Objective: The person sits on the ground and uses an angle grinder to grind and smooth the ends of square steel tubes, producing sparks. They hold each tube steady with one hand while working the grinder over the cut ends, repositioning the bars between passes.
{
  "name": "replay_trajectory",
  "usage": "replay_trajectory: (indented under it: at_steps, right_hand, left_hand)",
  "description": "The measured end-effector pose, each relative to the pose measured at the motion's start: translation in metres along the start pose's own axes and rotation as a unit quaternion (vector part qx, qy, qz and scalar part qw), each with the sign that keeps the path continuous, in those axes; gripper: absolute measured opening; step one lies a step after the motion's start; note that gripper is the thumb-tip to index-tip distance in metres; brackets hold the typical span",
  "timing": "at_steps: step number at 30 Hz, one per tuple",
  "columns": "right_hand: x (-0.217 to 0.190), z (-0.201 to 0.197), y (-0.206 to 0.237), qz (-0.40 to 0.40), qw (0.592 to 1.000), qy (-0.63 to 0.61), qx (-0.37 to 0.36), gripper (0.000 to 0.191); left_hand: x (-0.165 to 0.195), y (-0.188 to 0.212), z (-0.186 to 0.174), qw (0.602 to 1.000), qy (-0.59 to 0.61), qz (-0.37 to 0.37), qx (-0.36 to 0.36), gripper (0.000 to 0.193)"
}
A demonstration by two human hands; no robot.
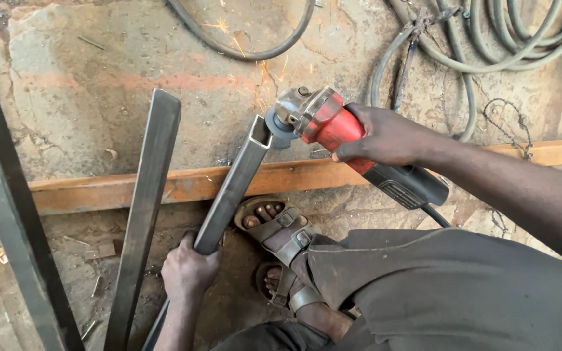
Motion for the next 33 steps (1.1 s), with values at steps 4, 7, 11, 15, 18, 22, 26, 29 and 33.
replay_trajectory:
  at_steps: [4,7,11,15,18,22,26,29,33]
  right_hand:
    - [-0.004,0.004,-0.003,-0.001,1.0,-0.008,0.0,0.066]
    - [-0.007,0.004,-0.006,-0.002,1.0,0.01,0.015,0.068]
    - [-0.012,0.004,-0.012,0.012,0.998,0.044,0.035,0.071]
    - [-0.017,0.008,-0.01,0.005,0.996,0.063,0.062,0.073]
    - [-0.021,0.017,-0.004,-0.013,0.996,0.062,0.069,0.074]
    - [-0.025,0.02,-0.001,-0.016,0.994,0.072,0.085,0.074]
    - [-0.026,0.017,-0.002,0.016,0.99,0.097,0.102,0.074]
    - [-0.027,0.024,0.0,0.02,0.993,0.078,0.091,0.074]
    - [-0.028,0.026,0.0,0.01,0.993,0.07,0.099,0.075]
  left_hand:
    - [-0.003,0.0,0.003,1.0,0.006,0.004,-0.005,0.05]
    - [-0.003,0.0,0.004,1.0,0.014,0.002,-0.009,0.05]
    - [-0.004,0.001,0.004,1.0,0.024,0.008,-0.002,0.048]
    - [-0.003,0.001,0.003,0.999,0.013,0.033,0.021,0.045]
    - [-0.003,0.001,0.003,0.998,0.02,0.05,0.029,0.044]
    - [-0.004,0.003,0.003,0.998,0.031,0.055,0.028,0.041]
    - [-0.002,0.005,0.0,0.998,0.025,0.057,0.025,0.041]
    - [-0.002,0.005,-0.002,0.998,0.03,0.055,0.011,0.042]
    - [-0.002,0.005,-0.003,0.998,0.032,0.048,-0.005,0.04]
Point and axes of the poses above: each hand's wrist, its own y-axis away from the middle knuckle, its own z-axis out of the palm, x = y × z, the point moved 7 cm from there along -y, towards the middle knuckle, and after that the axes turned 5 degrees about -x, right-handed, at the moved point
